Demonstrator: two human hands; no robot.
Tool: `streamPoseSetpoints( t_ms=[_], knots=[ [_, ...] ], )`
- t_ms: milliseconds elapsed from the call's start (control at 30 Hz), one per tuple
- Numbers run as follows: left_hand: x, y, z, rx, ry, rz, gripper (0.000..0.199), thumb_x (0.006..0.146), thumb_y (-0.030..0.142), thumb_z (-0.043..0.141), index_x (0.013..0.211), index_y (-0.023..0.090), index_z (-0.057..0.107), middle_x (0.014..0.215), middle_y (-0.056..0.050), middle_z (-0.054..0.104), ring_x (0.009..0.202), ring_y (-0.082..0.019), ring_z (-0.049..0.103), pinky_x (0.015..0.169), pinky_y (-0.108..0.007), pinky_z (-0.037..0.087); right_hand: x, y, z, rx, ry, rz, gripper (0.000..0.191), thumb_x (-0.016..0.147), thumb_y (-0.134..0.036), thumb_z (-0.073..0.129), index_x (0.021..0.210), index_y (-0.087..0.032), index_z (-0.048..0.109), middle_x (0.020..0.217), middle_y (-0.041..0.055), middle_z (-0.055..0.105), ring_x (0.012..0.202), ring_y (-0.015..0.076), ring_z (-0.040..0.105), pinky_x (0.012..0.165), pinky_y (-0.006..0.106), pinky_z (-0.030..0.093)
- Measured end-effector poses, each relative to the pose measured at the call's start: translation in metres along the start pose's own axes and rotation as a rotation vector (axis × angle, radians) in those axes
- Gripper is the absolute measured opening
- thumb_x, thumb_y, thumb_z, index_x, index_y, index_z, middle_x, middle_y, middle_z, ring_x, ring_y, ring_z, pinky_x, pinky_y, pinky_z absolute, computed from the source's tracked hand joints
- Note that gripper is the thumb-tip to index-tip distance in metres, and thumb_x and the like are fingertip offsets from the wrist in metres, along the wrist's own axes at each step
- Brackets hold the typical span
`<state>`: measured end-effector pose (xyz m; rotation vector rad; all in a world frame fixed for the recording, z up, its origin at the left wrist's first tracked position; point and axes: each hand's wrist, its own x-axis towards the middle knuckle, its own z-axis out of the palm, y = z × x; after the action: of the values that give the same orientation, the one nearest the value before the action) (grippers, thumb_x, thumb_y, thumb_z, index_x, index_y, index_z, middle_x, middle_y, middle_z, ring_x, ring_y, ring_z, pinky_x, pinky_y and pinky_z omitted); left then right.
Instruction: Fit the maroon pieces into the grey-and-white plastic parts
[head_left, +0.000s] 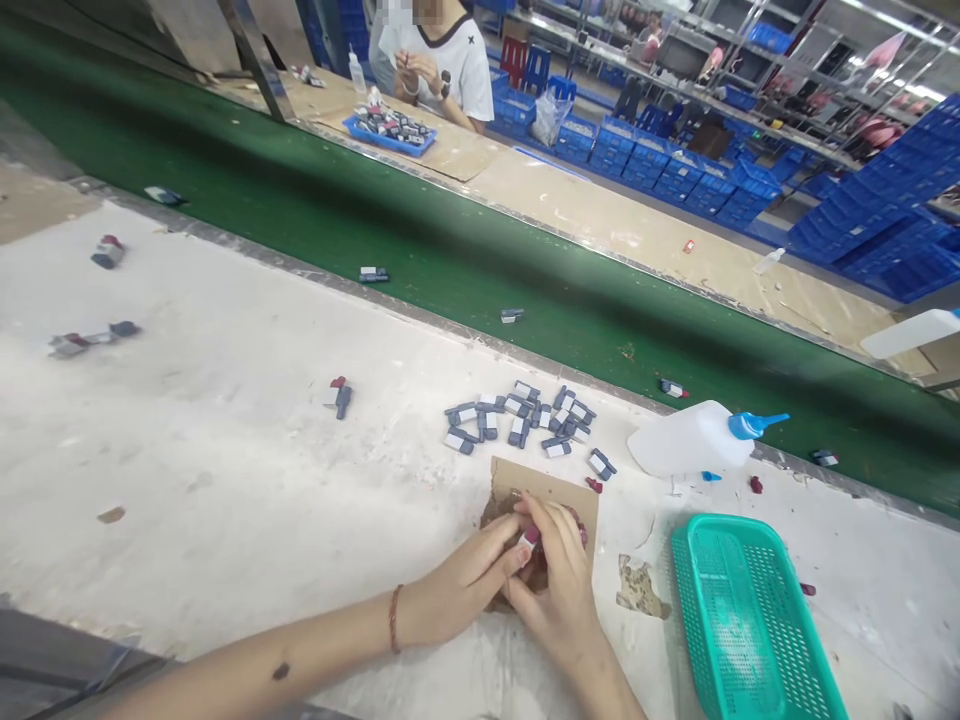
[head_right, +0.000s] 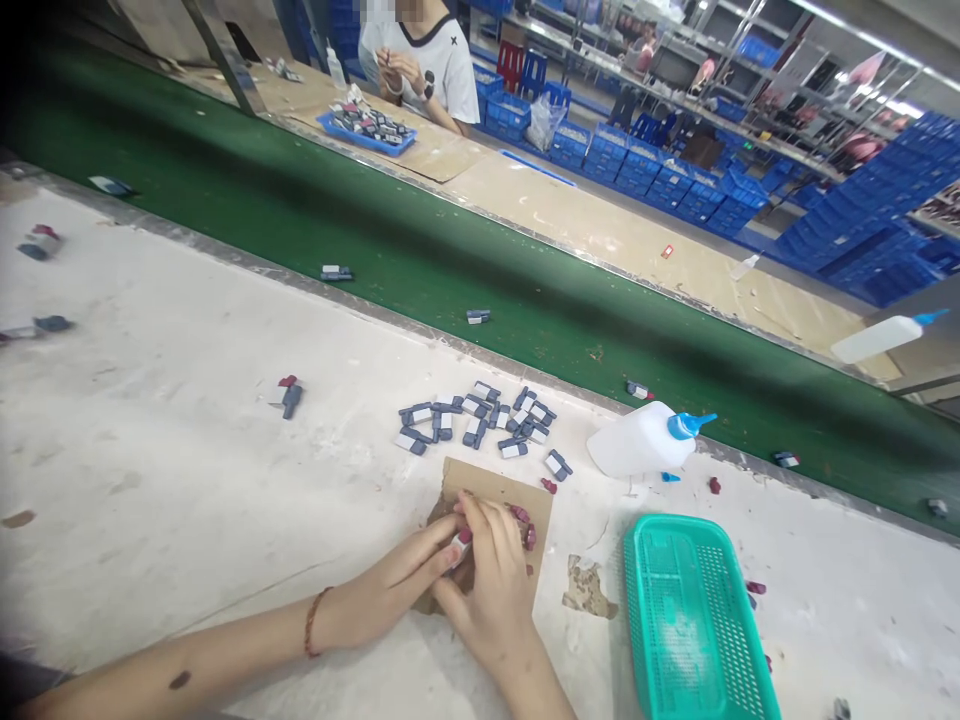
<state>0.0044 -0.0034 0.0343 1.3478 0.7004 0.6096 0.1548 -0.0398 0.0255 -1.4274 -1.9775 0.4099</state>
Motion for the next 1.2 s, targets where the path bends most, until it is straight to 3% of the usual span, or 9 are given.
streamPoseSetpoints(
  t_ms=[200,333,400,500,600,700,900,1033,1200],
  knots=[
    [0.005,0.01,0.002,0.049,-0.046,-0.037,0.037,0.099,0.047,0.034,0.115,0.02,0.054,0.111,-0.009,0.061,0.102,-0.023,0.056,0.096,-0.037,0.045,0.001,-0.002,-0.004,0.095,0.073,0.072,0.055,0.084,-0.019,0.057,0.138,-0.028,0.046,0.124,0.0083,0.065,0.114,0.0272,0.061,0.096,0.043,0.051],
    [0.025,0.016,-0.012,0.208,-0.031,-0.028,0.038,0.097,0.05,0.034,0.102,0.019,0.057,0.091,-0.007,0.064,0.087,-0.023,0.06,0.083,-0.035,0.049,-0.004,-0.006,-0.027,0.071,0.009,0.128,0.078,0.086,-0.031,0.066,0.152,-0.026,0.024,0.143,0.0111,0.052,0.129,0.0292,0.05,0.101,0.044,0.048],
    [0.046,0.019,-0.033,0.343,0.121,-0.017,0.038,0.096,0.05,0.035,0.106,0.02,0.056,0.091,-0.006,0.066,0.086,-0.023,0.061,0.081,-0.034,0.05,-0.015,-0.004,-0.048,0.04,0.01,0.187,0.077,0.088,-0.034,0.064,0.153,-0.026,0.023,0.146,0.0117,0.048,0.132,0.0291,0.048,0.101,0.042,0.048],
    [0.091,0.025,-0.079,0.768,0.431,-0.02,0.038,0.093,0.045,0.038,0.114,0.018,0.055,0.111,-0.008,0.067,0.098,-0.023,0.061,0.088,-0.033,0.048,-0.044,0.007,-0.09,-0.072,0.096,0.303,0.037,0.094,-0.028,0.053,0.131,-0.027,0.055,0.125,0.0095,0.065,0.117,0.0267,0.06,0.095,0.04,0.051],
    [0.139,0.032,-0.121,0.899,0.515,-0.061,0.041,0.091,0.04,0.039,0.114,0.009,0.055,0.112,-0.014,0.065,0.101,-0.027,0.056,0.095,-0.04,0.044,-0.082,0.026,-0.135,-0.234,0.138,0.508,0.02,0.093,-0.027,0.05,0.103,-0.025,0.067,0.098,0.0086,0.072,0.094,0.0266,0.068,0.083,0.04,0.054],
    [0.17,0.035,-0.141,1.023,0.532,-0.098,0.042,0.091,0.037,0.038,0.11,0.005,0.058,0.111,-0.018,0.062,0.108,-0.032,0.05,0.104,-0.05,0.033,-0.116,0.042,-0.164,-0.283,-0.069,0.714,0.016,0.085,-0.024,0.055,0.095,-0.023,0.067,0.088,0.0076,0.072,0.084,0.0274,0.069,0.073,0.038,0.054],
    [0.191,0.031,-0.118,1.231,0.409,-0.039,0.053,0.094,0.041,0.037,0.125,0.002,0.053,0.136,-0.021,0.044,0.129,-0.038,0.028,0.108,-0.053,0.023,-0.134,0.045,-0.165,-0.224,-0.321,0.846,0.023,0.07,-0.007,0.055,0.084,-0.023,0.063,0.084,0.0033,0.065,0.063,0.019,0.065,0.052,0.026,0.046],
    [0.207,0.026,-0.097,1.334,0.188,0.023,0.055,0.094,0.04,0.04,0.136,0.006,0.044,0.129,-0.018,0.052,0.118,-0.035,0.043,0.103,-0.046,0.033,-0.128,0.044,-0.156,-0.159,-0.265,0.758,0.021,0.075,-0.006,0.049,0.077,-0.023,0.06,0.073,0.0018,0.061,0.057,0.0173,0.06,0.052,0.026,0.045],
    [0.228,0.022,-0.083,1.321,0.253,0.009,0.039,0.091,0.03,0.041,0.123,0.009,0.051,0.117,-0.021,0.059,0.111,-0.038,0.052,0.091,-0.046,0.043,-0.124,0.049,-0.152,-0.188,-0.102,0.742,0.016,0.081,-0.013,0.047,0.08,-0.022,0.061,0.074,0.0042,0.061,0.062,0.0196,0.06,0.057,0.03,0.048]
  ],
)
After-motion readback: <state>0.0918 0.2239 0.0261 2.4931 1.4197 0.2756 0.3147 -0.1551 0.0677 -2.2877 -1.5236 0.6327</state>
